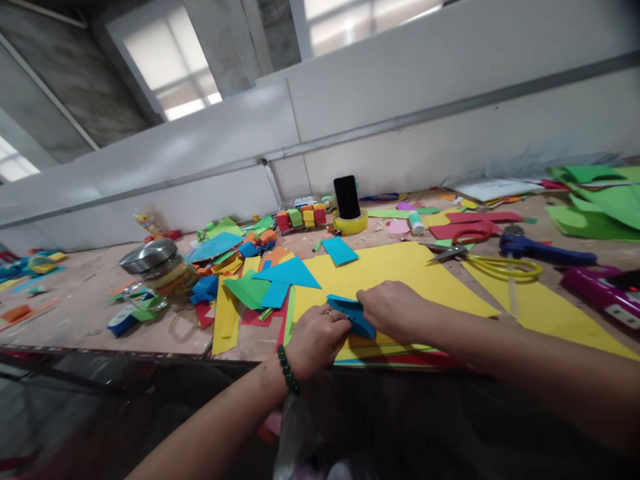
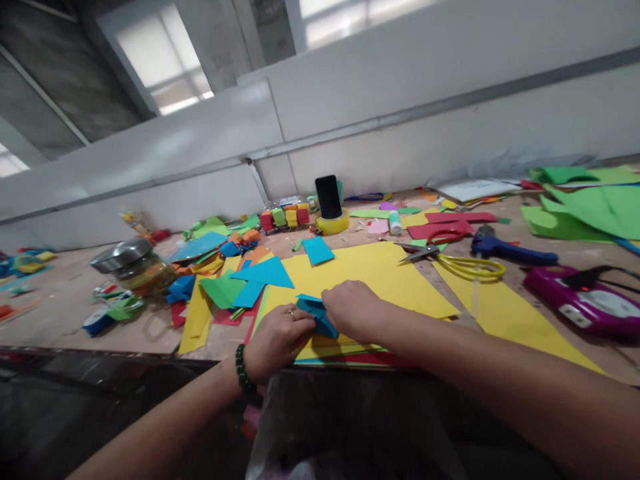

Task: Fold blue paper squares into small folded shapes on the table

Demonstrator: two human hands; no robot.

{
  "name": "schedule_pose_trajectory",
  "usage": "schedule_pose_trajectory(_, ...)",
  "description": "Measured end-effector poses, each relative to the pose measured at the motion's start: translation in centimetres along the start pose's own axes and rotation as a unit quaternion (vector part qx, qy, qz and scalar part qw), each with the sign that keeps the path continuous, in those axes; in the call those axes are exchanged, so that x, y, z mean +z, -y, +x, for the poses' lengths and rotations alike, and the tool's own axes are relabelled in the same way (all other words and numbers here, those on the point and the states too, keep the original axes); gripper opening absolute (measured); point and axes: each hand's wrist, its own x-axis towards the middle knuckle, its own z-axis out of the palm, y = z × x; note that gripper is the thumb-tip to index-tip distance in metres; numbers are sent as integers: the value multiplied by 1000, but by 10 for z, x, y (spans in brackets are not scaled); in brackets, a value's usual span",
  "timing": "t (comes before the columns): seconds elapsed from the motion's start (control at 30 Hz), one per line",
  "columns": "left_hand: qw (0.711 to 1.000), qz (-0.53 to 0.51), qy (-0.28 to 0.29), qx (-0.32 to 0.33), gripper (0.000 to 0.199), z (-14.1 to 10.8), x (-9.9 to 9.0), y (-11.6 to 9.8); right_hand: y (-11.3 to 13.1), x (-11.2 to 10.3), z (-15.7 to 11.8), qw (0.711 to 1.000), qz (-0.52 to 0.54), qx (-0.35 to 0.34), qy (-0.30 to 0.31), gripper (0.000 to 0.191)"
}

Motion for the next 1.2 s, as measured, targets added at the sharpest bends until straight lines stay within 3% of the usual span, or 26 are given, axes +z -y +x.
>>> schedule_pose_trajectory(0.17, 997, -61, -33, -25, 18, 4, -1, 7, -24, 6, 13, 997, 38, 55, -26, 30)
schedule_pose_trajectory(0.3, 993, -93, 21, -71, 34, 13, -8, 15, -37, 17, 12, 993, 48, 82, -66, 43)
schedule_pose_trajectory(0.37, 989, -105, 45, -92, 39, 20, -14, 20, -36, 21, 7, 993, 21, 37, -114, 36)
schedule_pose_trajectory(0.43, 983, -123, 62, -117, 38, 28, -22, 25, -31, 23, 0, 984, -4, -62, -166, 20)
schedule_pose_trajectory(0.53, 964, -173, 134, -149, 28, 42, -33, 33, -21, 24, -9, 958, 32, -173, -227, 18)
schedule_pose_trajectory(0.63, 941, -224, 233, -96, 23, 54, -40, 40, -16, 19, -17, 922, 72, -216, -314, 26)
schedule_pose_trajectory(0.73, 952, -195, 230, -38, 35, 59, -41, 46, -20, 15, -22, 893, 99, -249, -361, 20)
schedule_pose_trajectory(0.8, 961, -184, 207, -20, 49, 59, -39, 50, -25, 16, -23, 897, 131, -251, -340, 15)
schedule_pose_trajectory(0.93, 961, -210, 177, -9, 62, 55, -32, 61, -26, 26, -22, 939, 163, -183, -242, 21)
schedule_pose_trajectory(1.07, 942, -299, 151, -36, 45, 52, -23, 70, -20, 25, -14, 980, 137, -76, -124, 27)
schedule_pose_trajectory(1.2, 918, -359, 123, -111, 16, 48, -11, 74, -24, 23, -5, 985, 146, -36, -81, 25)
